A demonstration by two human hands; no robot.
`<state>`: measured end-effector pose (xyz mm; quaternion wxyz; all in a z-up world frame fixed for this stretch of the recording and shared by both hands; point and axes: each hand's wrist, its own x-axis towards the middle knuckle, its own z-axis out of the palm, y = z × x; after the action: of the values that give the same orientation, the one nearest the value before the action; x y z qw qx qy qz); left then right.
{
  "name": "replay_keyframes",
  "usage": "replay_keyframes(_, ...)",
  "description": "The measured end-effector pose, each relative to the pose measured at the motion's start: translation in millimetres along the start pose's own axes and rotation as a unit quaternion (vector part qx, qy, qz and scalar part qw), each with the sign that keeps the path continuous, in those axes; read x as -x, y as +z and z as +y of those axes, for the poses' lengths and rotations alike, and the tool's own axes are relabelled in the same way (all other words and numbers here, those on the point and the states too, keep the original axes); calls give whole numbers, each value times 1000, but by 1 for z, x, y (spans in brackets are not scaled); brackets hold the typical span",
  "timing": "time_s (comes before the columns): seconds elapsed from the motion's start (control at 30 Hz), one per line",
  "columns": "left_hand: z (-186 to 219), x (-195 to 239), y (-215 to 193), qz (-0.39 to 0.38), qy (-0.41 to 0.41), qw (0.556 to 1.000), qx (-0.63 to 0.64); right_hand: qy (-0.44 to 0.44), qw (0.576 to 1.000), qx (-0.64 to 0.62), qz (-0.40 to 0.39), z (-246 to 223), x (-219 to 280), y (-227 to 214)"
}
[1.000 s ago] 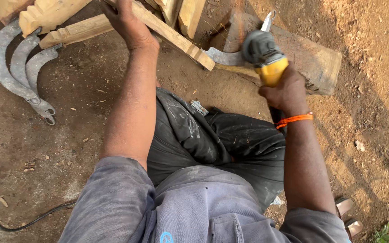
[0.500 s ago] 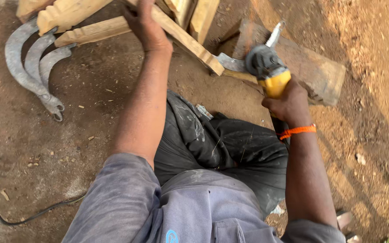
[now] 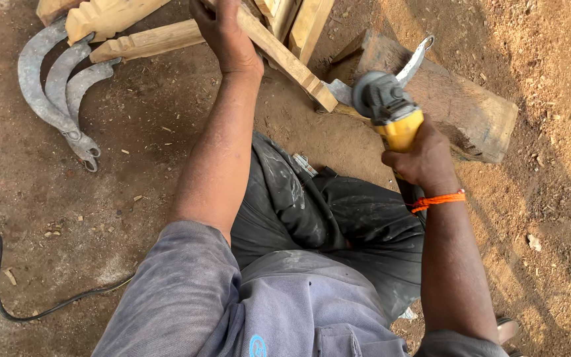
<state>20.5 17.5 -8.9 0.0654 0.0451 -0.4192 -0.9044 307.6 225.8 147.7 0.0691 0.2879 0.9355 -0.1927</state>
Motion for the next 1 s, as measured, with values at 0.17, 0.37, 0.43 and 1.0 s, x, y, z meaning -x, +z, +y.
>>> replay_keyframes(0.17,16,6,2,-28,-24,998,45,-22,1000,5,-13,-1,-11,10)
replay_keyframes(0.37,23,9,14,-10,18,1000,5,-21,1000,-9,-10,-6,-2,0)
replay_keyframes(0.43,22,8,15,-20,4,999,27,-36,999,-24,-17,-8,-2,-1)
replay_keyframes(1.0,-1,0,-2,-29,-35,998,43,-43,999,29,-13,-22,-10,6)
